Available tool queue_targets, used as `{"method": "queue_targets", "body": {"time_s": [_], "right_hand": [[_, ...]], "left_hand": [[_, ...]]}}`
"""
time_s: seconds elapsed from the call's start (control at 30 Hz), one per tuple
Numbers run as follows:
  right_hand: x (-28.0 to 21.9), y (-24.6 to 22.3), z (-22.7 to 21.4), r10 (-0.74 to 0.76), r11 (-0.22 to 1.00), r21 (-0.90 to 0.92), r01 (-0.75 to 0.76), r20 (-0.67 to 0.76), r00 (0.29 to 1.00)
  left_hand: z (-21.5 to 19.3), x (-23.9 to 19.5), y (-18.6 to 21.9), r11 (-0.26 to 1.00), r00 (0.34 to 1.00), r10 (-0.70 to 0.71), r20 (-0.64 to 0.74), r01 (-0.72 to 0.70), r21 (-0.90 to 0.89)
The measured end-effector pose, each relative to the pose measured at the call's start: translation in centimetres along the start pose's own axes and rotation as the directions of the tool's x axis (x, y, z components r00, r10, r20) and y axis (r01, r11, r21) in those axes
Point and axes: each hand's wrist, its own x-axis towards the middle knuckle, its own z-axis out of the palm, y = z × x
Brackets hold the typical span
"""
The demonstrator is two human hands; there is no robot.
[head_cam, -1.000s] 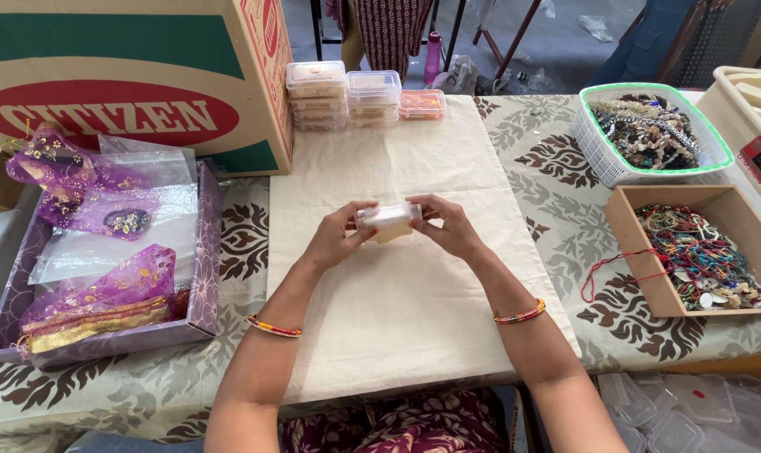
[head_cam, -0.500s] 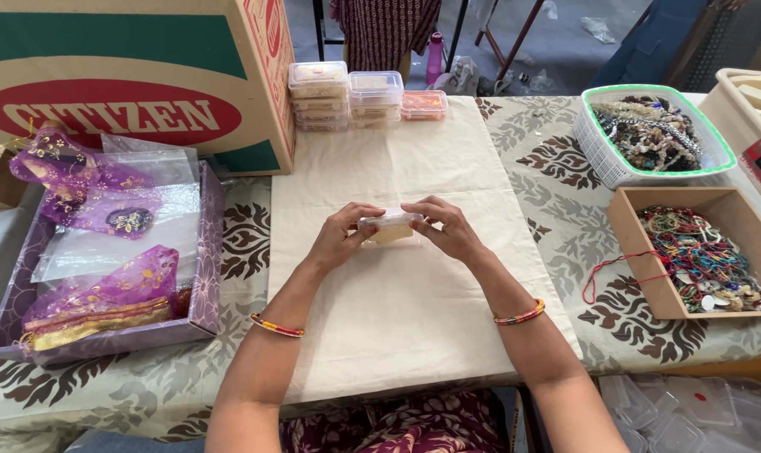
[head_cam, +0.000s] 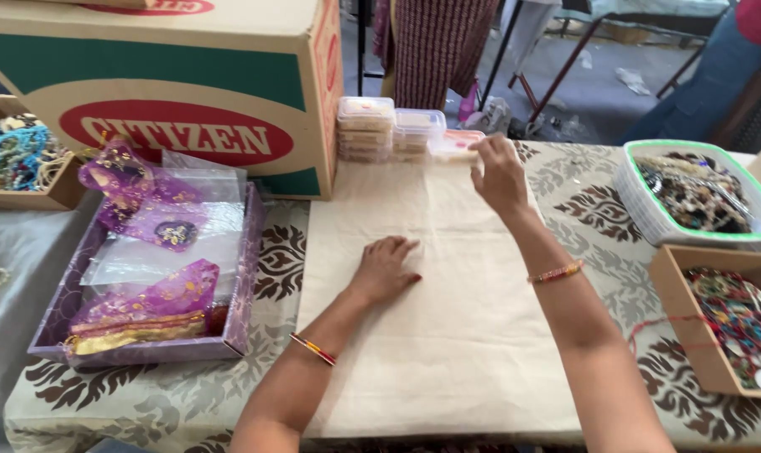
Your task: The person sits on the floor and packs various jewelry items, including necklaces and bracelets, into small plastic bags and decorative pouches. They then place the wrapped items into small plastic containers and a larger purple box.
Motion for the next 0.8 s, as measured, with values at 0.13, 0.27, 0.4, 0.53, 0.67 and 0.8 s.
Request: {"method": "queue_targets", "body": {"time_s": [0.13,0.27,0.4,0.53,0.67,0.8], "right_hand": [[5.2,1.9,5.0,-0.058,0.996,-0.075,0.056,-0.031,0.998],[7.5,2.7,10.1,-0.077,0.987,-0.144,0.067,-0.063,0.995],[8.1,1.6,11.8,0.052,0.999,0.005,-0.052,-0.035,0.998],[8.4,3.8,14.0,0.088,0.996,0.021,-0.087,-0.049,0.995],[8.2,4.8,14.1,0.083,0.992,0.097,-0.082,-0.006,0.997],[4.9,2.4,12.6,-0.071,0.997,0.014,0.073,-0.104,0.992]], "left_hand": [[0.7,0.1,-1.3,0.999,0.999,0.041,-0.031,-0.041,-0.003],[0.5,0.2,-1.3,0.998,0.998,0.053,-0.043,-0.054,-0.024],[0.5,0.1,-1.2,0.998,0.998,0.043,-0.043,-0.045,-0.037],[-0.4,0.2,-0.5,0.999,1.000,0.006,0.014,-0.006,-0.040],[-0.6,0.2,-0.3,0.999,1.000,0.001,0.019,0.000,-0.032],[0.0,-0.1,-0.9,0.997,0.998,0.052,-0.043,-0.055,-0.059]]}}
